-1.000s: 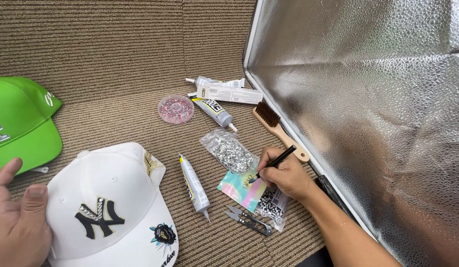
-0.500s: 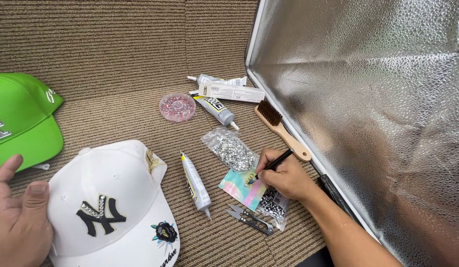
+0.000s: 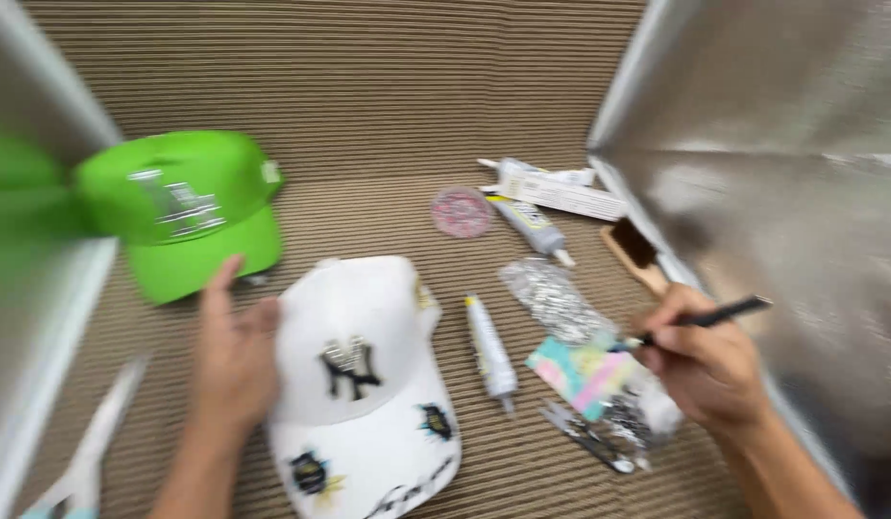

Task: The person decorates a white baseball cap by applying glue to the logo and placing small rhinestones onto it. They use a fine brush to pick up the stones and a tube to apply adhesive, working on a carpeted floor with a green cap nearby.

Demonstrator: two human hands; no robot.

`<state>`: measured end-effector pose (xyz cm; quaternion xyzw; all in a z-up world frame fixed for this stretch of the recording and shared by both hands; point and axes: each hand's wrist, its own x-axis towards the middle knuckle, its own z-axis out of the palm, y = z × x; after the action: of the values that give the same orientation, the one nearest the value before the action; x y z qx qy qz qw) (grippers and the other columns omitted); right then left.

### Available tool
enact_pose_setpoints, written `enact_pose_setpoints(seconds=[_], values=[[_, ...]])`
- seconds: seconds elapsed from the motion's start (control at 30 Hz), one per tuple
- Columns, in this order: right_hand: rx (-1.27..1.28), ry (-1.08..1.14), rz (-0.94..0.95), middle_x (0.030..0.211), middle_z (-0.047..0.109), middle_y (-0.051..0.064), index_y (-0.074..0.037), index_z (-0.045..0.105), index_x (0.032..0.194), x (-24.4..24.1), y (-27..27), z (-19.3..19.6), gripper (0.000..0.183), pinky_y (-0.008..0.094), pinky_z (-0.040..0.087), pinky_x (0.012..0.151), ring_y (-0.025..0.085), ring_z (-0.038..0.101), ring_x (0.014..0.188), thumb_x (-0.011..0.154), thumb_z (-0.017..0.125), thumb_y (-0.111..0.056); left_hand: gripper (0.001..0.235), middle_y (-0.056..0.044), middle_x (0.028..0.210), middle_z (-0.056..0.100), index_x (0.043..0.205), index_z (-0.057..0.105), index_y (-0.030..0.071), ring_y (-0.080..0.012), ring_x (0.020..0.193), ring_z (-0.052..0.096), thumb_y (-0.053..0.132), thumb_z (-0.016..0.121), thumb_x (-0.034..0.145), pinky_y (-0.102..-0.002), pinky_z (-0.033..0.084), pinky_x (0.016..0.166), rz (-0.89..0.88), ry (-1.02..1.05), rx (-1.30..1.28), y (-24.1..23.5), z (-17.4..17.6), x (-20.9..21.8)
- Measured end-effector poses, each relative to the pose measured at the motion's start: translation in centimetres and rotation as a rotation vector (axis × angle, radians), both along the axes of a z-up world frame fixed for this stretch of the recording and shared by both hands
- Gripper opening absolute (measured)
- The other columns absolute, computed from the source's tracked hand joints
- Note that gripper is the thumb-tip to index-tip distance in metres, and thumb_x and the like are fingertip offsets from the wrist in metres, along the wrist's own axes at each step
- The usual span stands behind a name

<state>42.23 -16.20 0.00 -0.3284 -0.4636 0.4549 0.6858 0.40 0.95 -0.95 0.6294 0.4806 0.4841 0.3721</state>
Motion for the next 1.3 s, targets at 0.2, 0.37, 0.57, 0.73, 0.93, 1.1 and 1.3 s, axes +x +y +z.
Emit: enact_pose_setpoints(seconds=[0.2, 0.37, 0.57, 0.73, 0.93, 1.1, 1.3], values=[[0.155, -0.008, 0.081, 0.066, 0.059, 0.008, -0.006, 0.062, 0.093, -9.9, 1.1, 4.7, 0.006, 0.037, 0.044, 0.067, 0.020, 0.054, 0.069, 0.089, 0.060, -0.009, 0.084, -0.019, 0.106, 0.078, 0.157, 0.027, 0.014, -0.0290, 0.097, 0.077, 0.054, 0.048, 0.087, -0.042, 0.057, 0.085, 0.042, 0.117, -0.147, -1.5, 3.2, 0.7], [0.193, 0.064, 0.191, 0.070, 0.061, 0.008, -0.005, 0.061, 0.092, -15.8, 3.5, 4.1, 0.005, 0.038, 0.052, 0.076, 0.018, 0.058, 0.069, 0.089, 0.058, -0.002, 0.080, -0.017, 0.093, 0.079, 0.156, 0.029, 0.012, -0.0263, 0.078, 0.078, 0.051, 0.050, 0.089, -0.038, 0.058, 0.068, 0.040, 0.125, -0.132, -1.5, 3.5, 0.5], [0.156, 0.017, 0.081, 0.076, 0.060, 0.012, -0.003, 0.056, 0.093, -20.0, 5.5, 1.9, 0.010, 0.037, 0.052, 0.077, 0.018, 0.057, 0.069, 0.086, 0.053, 0.004, 0.087, -0.017, 0.082, 0.079, 0.157, 0.027, 0.011, -0.0241, 0.068, 0.077, 0.054, 0.049, 0.085, -0.037, 0.059, 0.061, 0.002, 0.082, -0.169, -1.6, 4.2, 0.3], [0.173, -0.070, 0.043, 0.080, 0.057, 0.013, -0.002, 0.055, 0.095, -21.1, 5.9, 0.6, 0.013, 0.031, 0.045, 0.070, 0.019, 0.054, 0.074, 0.086, 0.051, 0.005, 0.089, -0.020, 0.091, 0.080, 0.158, 0.024, 0.012, -0.0248, 0.070, 0.080, 0.055, 0.048, 0.084, -0.037, 0.062, 0.059, -0.031, 0.045, -0.201, -1.5, 4.4, 0.3], [0.148, -0.284, -0.035, 0.084, 0.058, 0.013, -0.002, 0.054, 0.095, -21.5, 5.2, 0.7, 0.008, 0.029, 0.054, 0.066, 0.018, 0.056, 0.075, 0.088, 0.054, 0.003, 0.089, -0.022, 0.088, 0.080, 0.157, 0.024, 0.011, -0.0243, 0.065, 0.079, 0.053, 0.049, 0.084, -0.035, 0.060, 0.052, -0.044, 0.009, -0.197, -1.4, 4.3, 0.3], [0.183, -0.493, -0.113, 0.074, 0.060, 0.007, -0.005, 0.055, 0.091, -22.1, 5.1, 1.5, 0.006, 0.042, 0.060, 0.101, 0.015, 0.061, 0.072, 0.088, 0.055, 0.001, 0.087, -0.020, 0.092, 0.080, 0.157, 0.028, 0.013, -0.0252, 0.072, 0.081, 0.054, 0.050, 0.084, -0.037, 0.062, 0.061, -0.026, 0.033, -0.193, -1.4, 4.2, 0.3], [0.185, -0.531, -0.120, 0.078, 0.063, 0.010, -0.002, 0.058, 0.090, -22.0, 5.4, 1.1, 0.005, 0.035, 0.062, 0.084, 0.016, 0.064, 0.072, 0.086, 0.059, 0.001, 0.088, -0.022, 0.091, 0.079, 0.158, 0.024, 0.012, -0.0248, 0.068, 0.080, 0.054, 0.048, 0.084, -0.037, 0.064, 0.058, -0.044, 0.026, -0.214, -1.4, 4.4, 0.2]])
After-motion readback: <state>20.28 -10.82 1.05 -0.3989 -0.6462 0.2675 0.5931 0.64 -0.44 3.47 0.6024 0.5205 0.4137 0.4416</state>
